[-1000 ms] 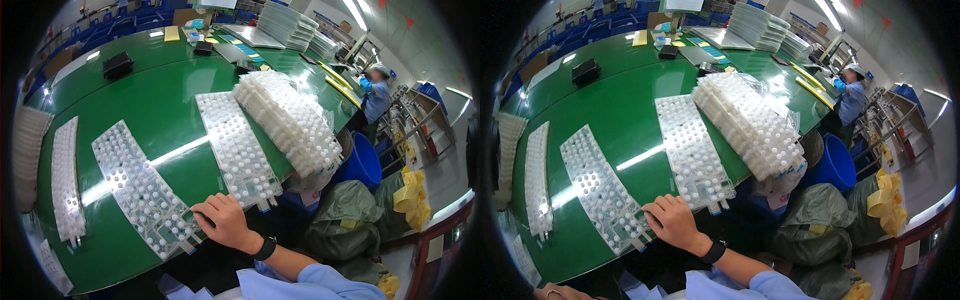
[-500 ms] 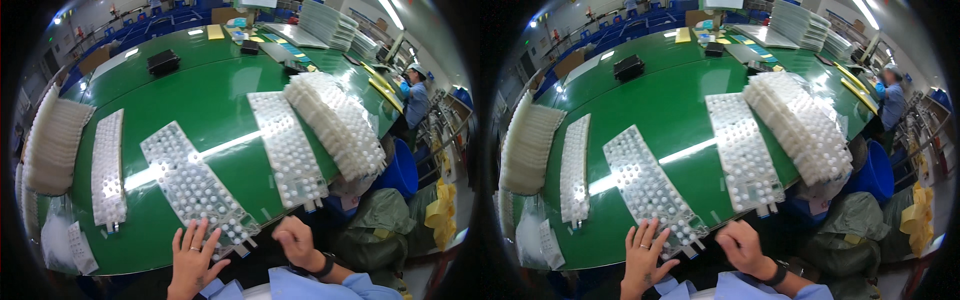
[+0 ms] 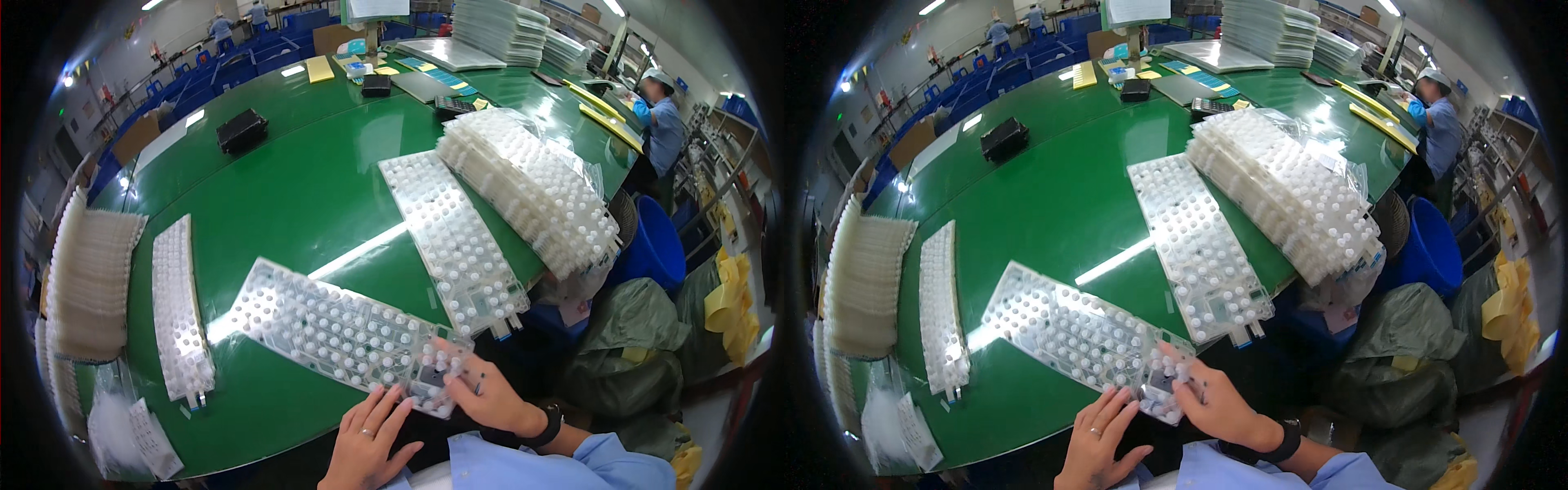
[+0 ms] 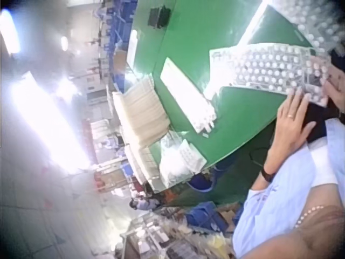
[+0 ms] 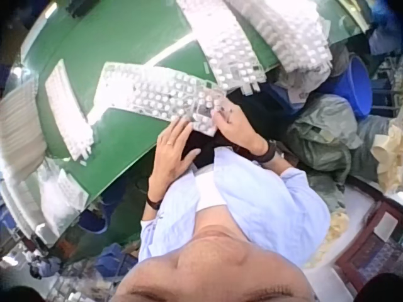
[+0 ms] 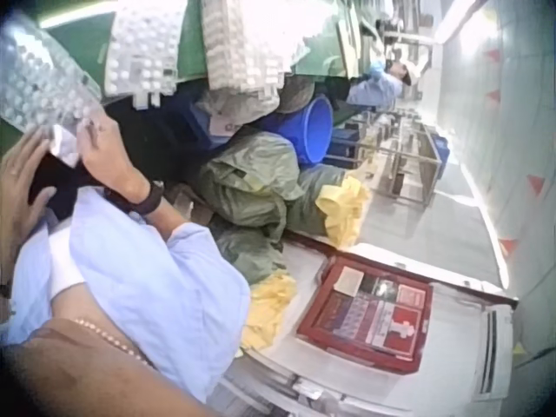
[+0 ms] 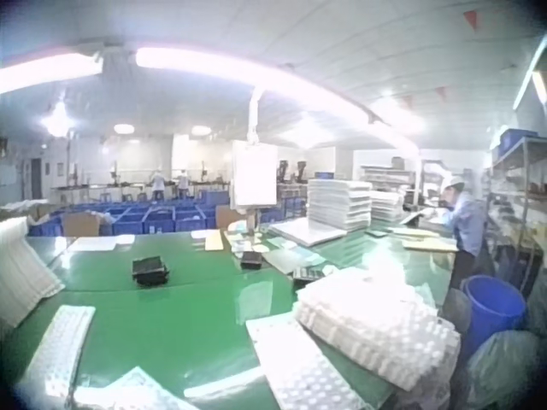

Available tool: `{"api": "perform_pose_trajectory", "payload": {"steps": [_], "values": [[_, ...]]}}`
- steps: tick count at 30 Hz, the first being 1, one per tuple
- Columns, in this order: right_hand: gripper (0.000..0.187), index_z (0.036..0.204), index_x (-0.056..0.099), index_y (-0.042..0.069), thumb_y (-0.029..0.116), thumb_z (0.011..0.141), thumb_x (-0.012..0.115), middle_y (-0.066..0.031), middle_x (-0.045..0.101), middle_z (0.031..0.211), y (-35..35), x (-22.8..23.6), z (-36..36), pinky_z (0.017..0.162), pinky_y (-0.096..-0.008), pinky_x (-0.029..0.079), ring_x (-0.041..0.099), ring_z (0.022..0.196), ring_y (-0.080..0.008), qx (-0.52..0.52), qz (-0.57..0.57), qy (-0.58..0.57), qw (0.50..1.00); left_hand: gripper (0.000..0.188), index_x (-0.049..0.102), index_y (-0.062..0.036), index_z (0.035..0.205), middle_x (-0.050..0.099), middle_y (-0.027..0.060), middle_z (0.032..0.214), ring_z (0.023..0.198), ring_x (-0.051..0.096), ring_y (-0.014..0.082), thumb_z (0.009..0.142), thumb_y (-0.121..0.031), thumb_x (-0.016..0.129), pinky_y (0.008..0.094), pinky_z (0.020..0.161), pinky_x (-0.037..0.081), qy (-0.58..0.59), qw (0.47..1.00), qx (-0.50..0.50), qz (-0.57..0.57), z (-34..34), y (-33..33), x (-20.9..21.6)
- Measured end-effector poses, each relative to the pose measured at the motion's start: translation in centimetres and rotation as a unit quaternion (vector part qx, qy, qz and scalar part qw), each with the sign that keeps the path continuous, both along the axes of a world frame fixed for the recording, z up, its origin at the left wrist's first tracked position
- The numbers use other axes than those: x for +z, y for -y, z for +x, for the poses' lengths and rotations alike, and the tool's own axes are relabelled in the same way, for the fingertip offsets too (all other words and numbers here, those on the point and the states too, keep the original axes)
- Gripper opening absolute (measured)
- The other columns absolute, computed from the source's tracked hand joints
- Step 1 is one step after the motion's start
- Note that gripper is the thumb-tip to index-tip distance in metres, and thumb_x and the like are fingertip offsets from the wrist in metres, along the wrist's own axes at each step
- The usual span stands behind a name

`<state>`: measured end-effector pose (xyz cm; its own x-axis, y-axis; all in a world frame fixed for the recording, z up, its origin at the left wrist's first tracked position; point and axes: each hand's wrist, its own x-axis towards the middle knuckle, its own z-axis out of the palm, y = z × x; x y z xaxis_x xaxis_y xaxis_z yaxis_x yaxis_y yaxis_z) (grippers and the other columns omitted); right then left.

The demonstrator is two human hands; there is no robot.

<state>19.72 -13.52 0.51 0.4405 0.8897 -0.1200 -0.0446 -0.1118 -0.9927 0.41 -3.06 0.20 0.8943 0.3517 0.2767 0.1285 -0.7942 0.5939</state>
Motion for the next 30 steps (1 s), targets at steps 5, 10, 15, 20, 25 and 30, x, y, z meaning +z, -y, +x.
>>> {"api": "perform_pose_trajectory", "payload": {"steps": [5,10,15,20,25,30], "values": [[0.051,0.146,0.032,-0.002,-0.002,0.095,0.043,-0.0113,0.054,0.131,0.3,0.8,2.6,0.099,-0.0292,0.042,0.051,0.119,-0.0155,-0.072,0.115,-0.068,0.988,0.06,0.049,-0.0001,0.132,0.053,0.0211,0.134,0.124,0.05,0.039,0.077,-0.009,0.072,0.0449,0.101,0.04,0.089,0.986,0.139,0.029,-1.7,-1.7,1.0],[0.061,0.151,0.018,0.006,-0.001,0.096,0.043,-0.0129,0.05,0.132,-1.4,2.0,4.4,0.087,-0.0323,0.053,0.06,0.108,-0.0198,-0.23,0.226,-0.131,0.937,0.055,0.053,-0.0026,0.129,0.057,0.0177,0.13,0.119,0.054,0.0357,0.077,-0.006,0.071,0.0427,0.1,0.041,0.076,0.978,0.19,0.052,-2.7,-2.8,2.3],[0.055,0.146,0.024,0.001,-0.002,0.094,0.042,-0.0151,0.047,0.136,-1.5,-2.2,6.7,0.087,-0.038,0.055,0.059,0.113,-0.0249,-0.246,0.126,-0.185,0.943,0.048,0.06,-0.0053,0.12,0.059,0.0137,0.127,0.121,0.053,0.0339,0.074,-0.007,0.073,0.044,0.098,0.041,-0.01,0.991,0.096,0.09,-2.0,-3.7,5.8],[0.045,0.136,0.037,-0.004,0.004,0.094,0.049,-0.0137,0.054,0.125,-0.8,-0.2,5.7,0.082,-0.0336,0.056,0.062,0.104,-0.0207,-0.214,0.133,-0.145,0.957,0.046,0.062,-0.0092,0.117,0.058,0.0124,0.128,0.122,0.052,0.0325,0.073,-0.013,0.073,0.0453,0.096,0.042,-0.135,0.974,0.02,0.183,-3.0,-7.1,11.6],[0.044,0.129,0.043,-0.002,0.012,0.092,0.061,-0.0109,0.054,0.116,3.7,-1.8,6.6,0.072,-0.023,0.05,0.055,0.096,-0.0136,-0.17,0.003,0.049,0.984,0.036,0.063,-0.0106,0.112,0.056,0.0109,0.13,0.12,0.052,0.0314,0.079,-0.023,0.072,0.0436,0.096,0.041,-0.188,0.961,-0.058,0.193,2.6,-13.6,14.2],[0.034,0.118,0.048,-0.001,0.018,0.093,0.061,-0.0089,0.053,0.107,7.4,-4.9,6.2,0.077,-0.0239,0.047,0.054,0.093,-0.0126,-0.25,-0.039,0.006,0.967,0.036,0.06,-0.0076,0.116,0.056,0.0155,0.129,0.121,0.051,0.0346,0.084,-0.022,0.069,0.0437,0.1,0.041,-0.095,0.975,-0.133,0.147,14.8,-21.1,10.4]]}}
